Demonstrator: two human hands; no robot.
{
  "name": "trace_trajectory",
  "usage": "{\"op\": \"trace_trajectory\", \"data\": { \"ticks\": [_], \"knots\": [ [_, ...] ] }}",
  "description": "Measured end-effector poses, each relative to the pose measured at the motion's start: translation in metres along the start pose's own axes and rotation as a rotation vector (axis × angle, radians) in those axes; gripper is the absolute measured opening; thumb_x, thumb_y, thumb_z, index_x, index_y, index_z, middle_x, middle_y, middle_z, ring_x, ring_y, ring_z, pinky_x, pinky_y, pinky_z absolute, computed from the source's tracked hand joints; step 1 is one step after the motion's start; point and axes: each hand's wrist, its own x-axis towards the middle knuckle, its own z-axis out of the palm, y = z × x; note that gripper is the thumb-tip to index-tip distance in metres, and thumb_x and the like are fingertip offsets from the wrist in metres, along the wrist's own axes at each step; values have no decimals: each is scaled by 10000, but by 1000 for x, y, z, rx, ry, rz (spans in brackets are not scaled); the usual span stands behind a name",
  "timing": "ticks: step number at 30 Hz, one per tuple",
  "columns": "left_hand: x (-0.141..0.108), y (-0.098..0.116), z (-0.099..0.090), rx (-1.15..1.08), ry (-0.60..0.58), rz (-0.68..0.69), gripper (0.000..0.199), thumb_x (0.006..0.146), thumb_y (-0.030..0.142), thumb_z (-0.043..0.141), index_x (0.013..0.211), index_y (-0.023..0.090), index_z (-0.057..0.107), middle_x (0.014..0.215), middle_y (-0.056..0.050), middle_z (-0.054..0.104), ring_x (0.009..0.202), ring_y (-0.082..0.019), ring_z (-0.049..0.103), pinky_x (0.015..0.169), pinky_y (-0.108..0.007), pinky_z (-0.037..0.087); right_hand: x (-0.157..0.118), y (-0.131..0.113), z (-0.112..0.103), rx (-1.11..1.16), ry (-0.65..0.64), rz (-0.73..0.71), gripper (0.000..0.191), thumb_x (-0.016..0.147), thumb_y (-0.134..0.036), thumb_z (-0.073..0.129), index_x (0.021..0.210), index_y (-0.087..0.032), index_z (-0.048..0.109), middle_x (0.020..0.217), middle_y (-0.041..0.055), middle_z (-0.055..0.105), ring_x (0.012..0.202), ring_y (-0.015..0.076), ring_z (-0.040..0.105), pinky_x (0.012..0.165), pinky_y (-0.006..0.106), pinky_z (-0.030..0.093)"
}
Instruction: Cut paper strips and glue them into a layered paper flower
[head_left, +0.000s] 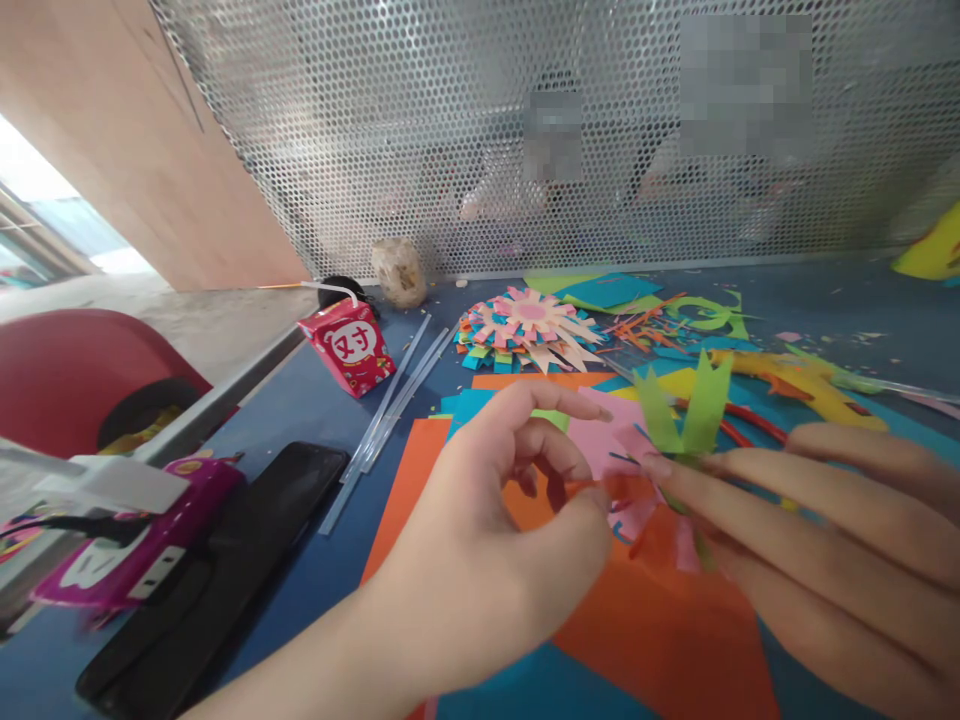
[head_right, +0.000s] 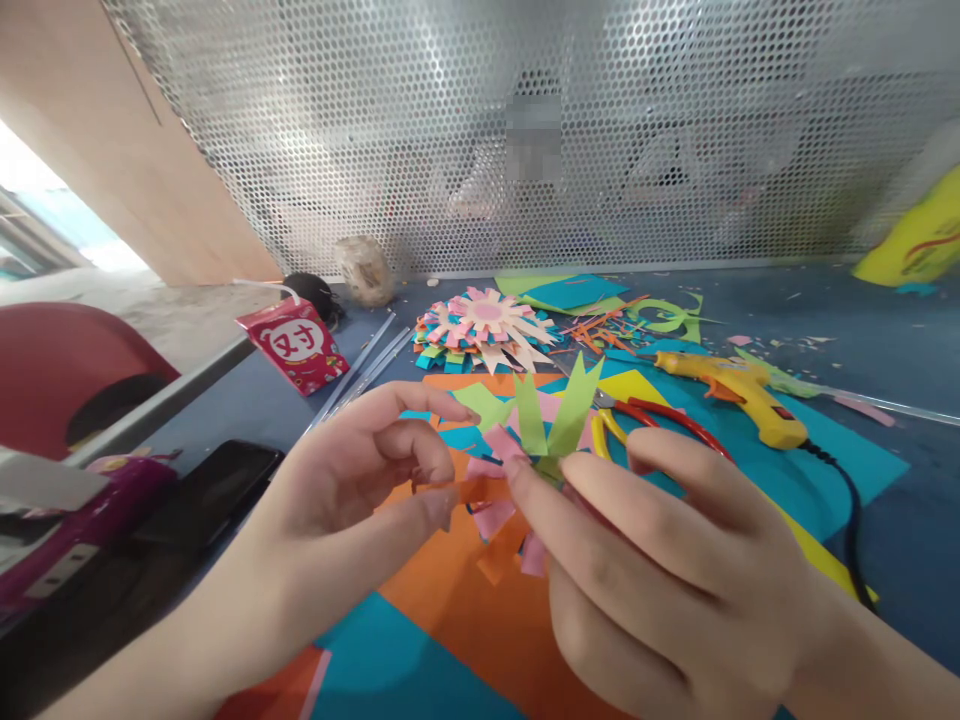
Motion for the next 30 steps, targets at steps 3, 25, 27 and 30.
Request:
{"op": "trace_trajectory", "data": {
  "ticks": [3, 25, 27, 30],
  "knots": [
    [-2, 2, -1, 39, 4, -12, 313, 687, 137, 570, 980, 242, 537, 656, 52, 525, 632, -104, 475, 617, -257, 353, 0, 7, -1, -46, 0, -156, 133, 785, -170, 481, 733, -239, 582, 1141, 99, 602, 1014, 276, 526, 765, 502, 411],
    [13, -20, 6, -219, -65, -118, 297, 688, 113, 571, 976, 177, 537, 780, -17, 614, 663, -120, 554, 609, -255, 428, 10, 1, 6, -41, -11, -195, 143, 766, -137, 507, 726, -239, 598, 972, 71, 663, 939, 278, 545, 737, 485, 412],
    [13, -18, 6, -217, -68, -123, 290, 691, 106, 553, 969, 184, 530, 791, -12, 613, 677, -120, 555, 602, -247, 423, 10, 1, 6, -29, -6, -188, 143, 768, -140, 503, 726, -241, 595, 964, 70, 661, 935, 276, 545, 735, 484, 413],
    [13, -18, 7, -189, -59, -138, 323, 685, 97, 537, 992, 193, 519, 793, -6, 605, 686, -119, 555, 608, -245, 420, 9, 1, 6, -19, -14, -172, 167, 772, -109, 469, 740, -226, 584, 1006, 85, 645, 930, 276, 544, 740, 491, 416]
  ]
}}
